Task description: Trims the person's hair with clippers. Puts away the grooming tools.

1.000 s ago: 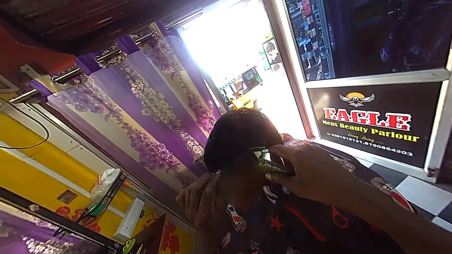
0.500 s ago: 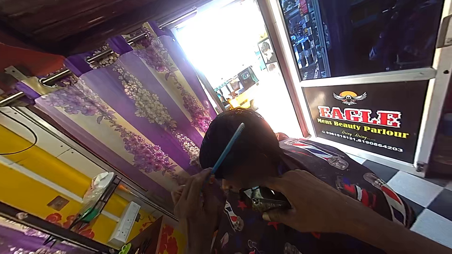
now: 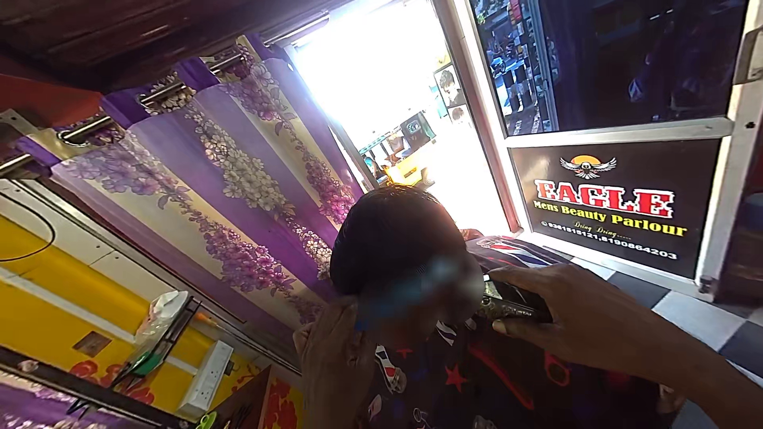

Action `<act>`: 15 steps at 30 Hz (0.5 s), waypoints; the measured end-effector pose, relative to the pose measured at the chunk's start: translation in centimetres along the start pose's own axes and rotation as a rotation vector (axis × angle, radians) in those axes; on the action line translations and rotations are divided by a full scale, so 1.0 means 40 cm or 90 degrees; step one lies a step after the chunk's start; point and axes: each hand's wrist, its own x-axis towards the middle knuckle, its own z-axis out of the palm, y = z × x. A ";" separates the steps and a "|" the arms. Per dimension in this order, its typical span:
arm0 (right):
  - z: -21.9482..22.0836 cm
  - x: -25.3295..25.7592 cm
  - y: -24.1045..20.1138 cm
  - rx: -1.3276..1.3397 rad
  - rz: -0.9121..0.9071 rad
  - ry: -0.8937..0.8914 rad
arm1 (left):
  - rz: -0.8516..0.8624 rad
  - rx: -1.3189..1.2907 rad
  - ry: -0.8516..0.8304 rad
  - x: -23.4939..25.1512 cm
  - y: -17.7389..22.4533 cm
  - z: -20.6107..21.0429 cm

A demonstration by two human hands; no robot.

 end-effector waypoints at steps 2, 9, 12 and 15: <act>-0.001 0.011 0.005 -0.024 0.006 0.037 | 0.006 0.019 0.020 0.022 0.005 -0.007; 0.008 0.059 -0.002 0.005 0.046 0.078 | 0.141 0.134 0.217 0.059 0.002 0.020; 0.010 0.078 -0.014 0.007 0.073 0.077 | 0.172 0.142 0.251 0.055 -0.007 0.034; 0.022 0.093 -0.013 0.014 0.080 0.078 | 0.178 0.136 0.260 0.054 -0.012 0.039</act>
